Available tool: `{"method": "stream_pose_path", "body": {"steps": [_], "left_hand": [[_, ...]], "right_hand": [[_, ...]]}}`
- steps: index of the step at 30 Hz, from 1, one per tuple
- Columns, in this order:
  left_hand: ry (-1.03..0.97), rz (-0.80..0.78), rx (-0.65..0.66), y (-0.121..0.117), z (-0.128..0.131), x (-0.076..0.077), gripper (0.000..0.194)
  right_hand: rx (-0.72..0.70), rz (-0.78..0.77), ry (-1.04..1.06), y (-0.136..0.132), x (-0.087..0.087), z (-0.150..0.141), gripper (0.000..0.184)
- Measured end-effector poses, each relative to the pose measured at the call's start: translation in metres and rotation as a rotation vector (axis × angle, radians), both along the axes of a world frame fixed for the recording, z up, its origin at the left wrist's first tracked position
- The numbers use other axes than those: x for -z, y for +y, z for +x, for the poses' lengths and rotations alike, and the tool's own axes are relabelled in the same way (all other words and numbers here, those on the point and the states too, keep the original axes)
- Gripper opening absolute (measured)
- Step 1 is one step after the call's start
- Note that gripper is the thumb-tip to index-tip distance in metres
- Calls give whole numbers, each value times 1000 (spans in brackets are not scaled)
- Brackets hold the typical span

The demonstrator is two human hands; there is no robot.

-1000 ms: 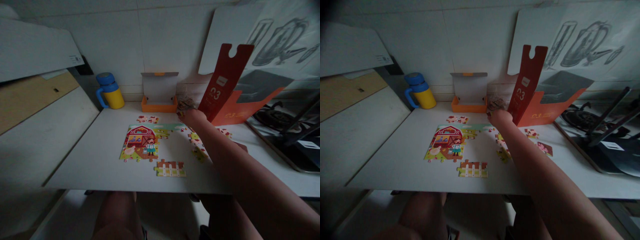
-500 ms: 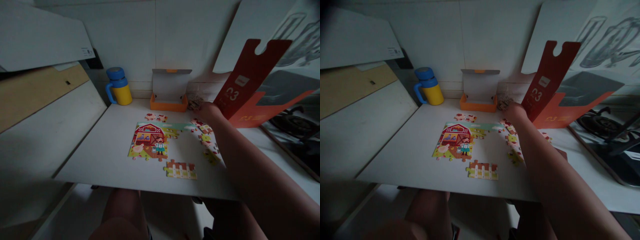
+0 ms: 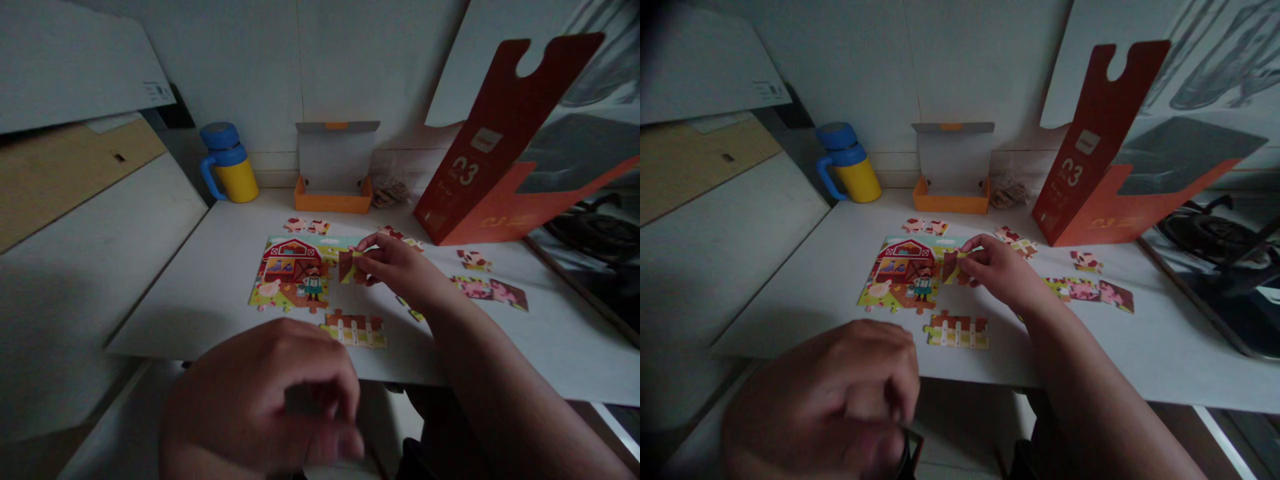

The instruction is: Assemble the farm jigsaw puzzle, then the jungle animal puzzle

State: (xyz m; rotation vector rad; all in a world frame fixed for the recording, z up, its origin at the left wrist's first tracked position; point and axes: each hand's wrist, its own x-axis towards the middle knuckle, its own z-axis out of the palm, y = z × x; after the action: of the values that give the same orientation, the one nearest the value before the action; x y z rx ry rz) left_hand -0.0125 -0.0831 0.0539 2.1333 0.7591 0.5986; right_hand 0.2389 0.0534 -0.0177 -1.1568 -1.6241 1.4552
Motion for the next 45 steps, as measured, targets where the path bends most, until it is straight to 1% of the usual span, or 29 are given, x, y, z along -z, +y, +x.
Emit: {"method": "stream_pose_path", "body": {"steps": [1, 2, 3, 4, 6, 7, 8, 9, 11, 13, 16, 20, 22, 24, 26, 27, 31, 39, 42, 45], "left_hand": [[108, -58, -97, 13, 1, 7, 22], [187, -68, -201, 25, 2, 14, 19], [257, -66, -278, 34, 1, 22, 18], [315, -56, -354, 42, 0, 29, 17], [378, -34, -441, 52, -3, 40, 18], [392, -31, -468, 55, -5, 45, 17], [400, -35, -486, 57, -7, 49, 17], [402, -47, -497, 59, -9, 52, 16], [400, -80, -496, 61, -11, 56, 14], [400, -115, -472, 64, -11, 59, 13], [411, -140, -432, 65, -10, 62, 11], [452, -137, -438, 61, -8, 62, 11], [489, -121, -462, 58, -5, 60, 17], [539, -114, -468, 54, 0, 59, 28], [585, -119, -452, 51, 6, 58, 37], [597, -117, -444, 50, 9, 58, 38], [614, -104, -445, 48, 14, 62, 33], [584, -120, -416, 49, 16, 67, 24], [582, -122, -419, 48, 17, 67, 23], [572, -75, -423, 47, 16, 63, 21]], "right_hand": [[-35, -6, -8, 1, 6, -2, 29], [-60, -18, -13, 2, 11, -4, 28], [-69, -39, -9, 3, 15, -5, 29], [-71, -66, 0, 3, 18, -5, 33], [-79, -120, 28, 2, 21, -6, 53], [-100, -142, 41, 1, 20, -7, 59], [-131, -157, 51, 0, 19, -7, 59], [-165, -167, 56, -1, 18, -8, 51], [-217, -146, 32, -1, 16, -8, 32], [-241, -72, -56, 0, 16, -7, 23], [-271, 52, -215, 1, 15, -6, 23], [-283, 114, -292, 1, 12, -3, 22], [-293, 137, -328, 1, 10, -1, 20], [-312, 163, -375, 2, 10, 0, 18], [-333, 167, -405, 3, 11, 2, 18], [-342, 157, -408, 4, 11, 2, 18], [-351, 109, -395, 4, 11, 3, 22], [-357, 90, -431, 1, 6, 2, 22], [-361, 80, -432, 2, 8, 2, 21], [-362, 97, -408, 3, 9, 3, 22]]}}
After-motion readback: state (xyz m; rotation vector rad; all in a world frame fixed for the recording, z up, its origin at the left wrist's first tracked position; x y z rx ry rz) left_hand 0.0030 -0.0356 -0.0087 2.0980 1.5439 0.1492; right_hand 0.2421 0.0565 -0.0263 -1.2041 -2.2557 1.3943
